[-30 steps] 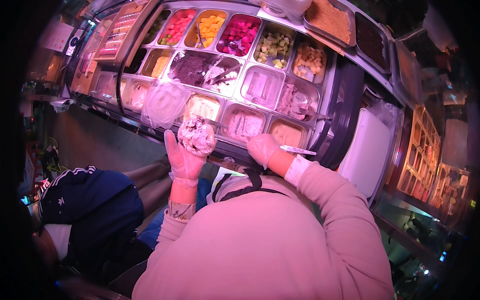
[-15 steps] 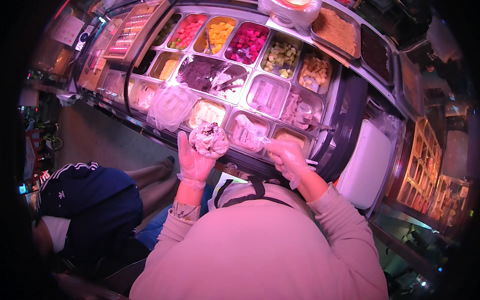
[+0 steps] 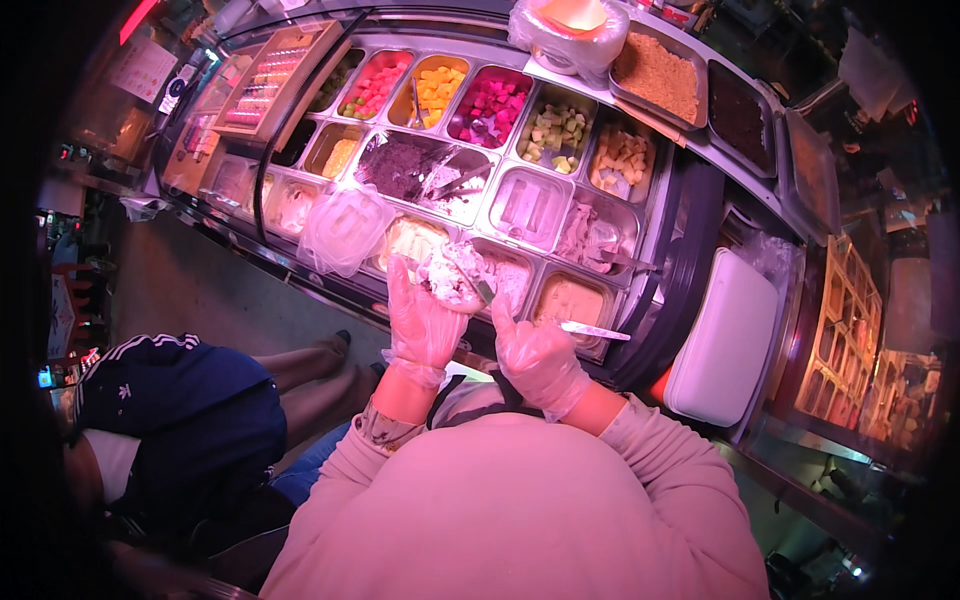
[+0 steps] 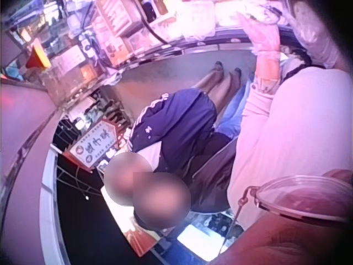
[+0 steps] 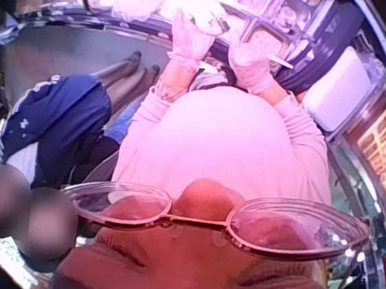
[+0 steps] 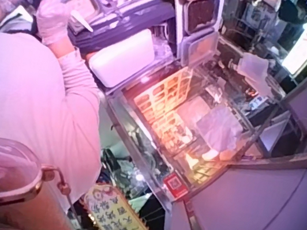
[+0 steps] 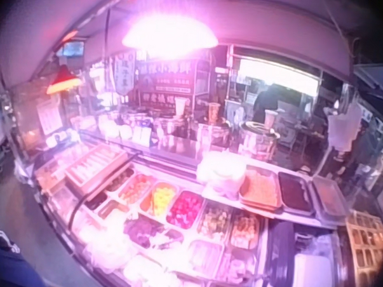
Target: The person assembles a food item at a street food stall. They place a base into a container, then add various toppings from a display case using tongs and their hands.
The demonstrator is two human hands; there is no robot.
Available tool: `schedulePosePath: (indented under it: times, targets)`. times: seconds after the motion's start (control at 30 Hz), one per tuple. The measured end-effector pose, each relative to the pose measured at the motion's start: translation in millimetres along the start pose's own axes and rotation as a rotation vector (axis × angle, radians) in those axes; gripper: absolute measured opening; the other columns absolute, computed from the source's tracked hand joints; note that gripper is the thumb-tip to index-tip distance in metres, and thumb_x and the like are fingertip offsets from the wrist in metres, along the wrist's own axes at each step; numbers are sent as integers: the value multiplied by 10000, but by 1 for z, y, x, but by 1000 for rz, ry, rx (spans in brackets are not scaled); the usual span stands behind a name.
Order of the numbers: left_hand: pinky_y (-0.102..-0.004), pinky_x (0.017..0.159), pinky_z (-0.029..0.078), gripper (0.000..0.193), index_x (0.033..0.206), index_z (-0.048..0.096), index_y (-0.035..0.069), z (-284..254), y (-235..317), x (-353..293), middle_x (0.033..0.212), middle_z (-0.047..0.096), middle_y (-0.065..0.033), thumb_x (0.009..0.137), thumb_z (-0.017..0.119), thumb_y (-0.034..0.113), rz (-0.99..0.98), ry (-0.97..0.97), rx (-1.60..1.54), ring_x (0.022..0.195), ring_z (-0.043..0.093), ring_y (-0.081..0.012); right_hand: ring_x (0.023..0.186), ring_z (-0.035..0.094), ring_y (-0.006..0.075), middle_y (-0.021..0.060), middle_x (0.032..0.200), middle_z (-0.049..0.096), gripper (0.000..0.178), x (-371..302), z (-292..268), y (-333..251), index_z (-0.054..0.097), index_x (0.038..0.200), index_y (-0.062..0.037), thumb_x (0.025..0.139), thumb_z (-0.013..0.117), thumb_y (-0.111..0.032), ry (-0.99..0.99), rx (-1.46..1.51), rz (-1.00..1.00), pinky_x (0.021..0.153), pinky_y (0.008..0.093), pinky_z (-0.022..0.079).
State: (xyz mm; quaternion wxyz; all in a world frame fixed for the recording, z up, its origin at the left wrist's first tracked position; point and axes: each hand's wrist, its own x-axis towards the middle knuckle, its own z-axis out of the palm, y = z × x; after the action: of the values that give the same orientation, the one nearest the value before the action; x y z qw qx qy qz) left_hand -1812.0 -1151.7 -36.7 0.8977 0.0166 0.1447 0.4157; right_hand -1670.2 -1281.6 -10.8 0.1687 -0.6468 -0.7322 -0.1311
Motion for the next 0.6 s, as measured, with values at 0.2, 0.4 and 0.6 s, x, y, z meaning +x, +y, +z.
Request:
schedulePosePath:
  times: [0.2,0.4,0.6]
  targets:
    - [-552,1075,518,652,1518,480,106,-30,25,2,1434,607,-124,1047,562,549,-29,-16,-46,1294,607,-316,521,602,207,42,655,563,515,9,-44,21,699,1311,-8,798,725,19,9,275,10,489,368,477]
    - [-586,1089,506,616,1500,502,97,0,34,7,1423,623,-131,1049,585,508,-130,-5,-103,1296,614,-323,537,630,237,59,654,599,484,24,-29,42,720,1292,-28,811,738,14,99,235,29,524,360,505]
    - [-640,1102,457,684,1427,547,28,-49,92,36,1413,606,-208,1016,580,573,1,129,41,1294,587,-407,584,651,306,142,671,630,315,25,-25,29,755,1190,-17,876,726,-19,8,521,391,558,382,513]
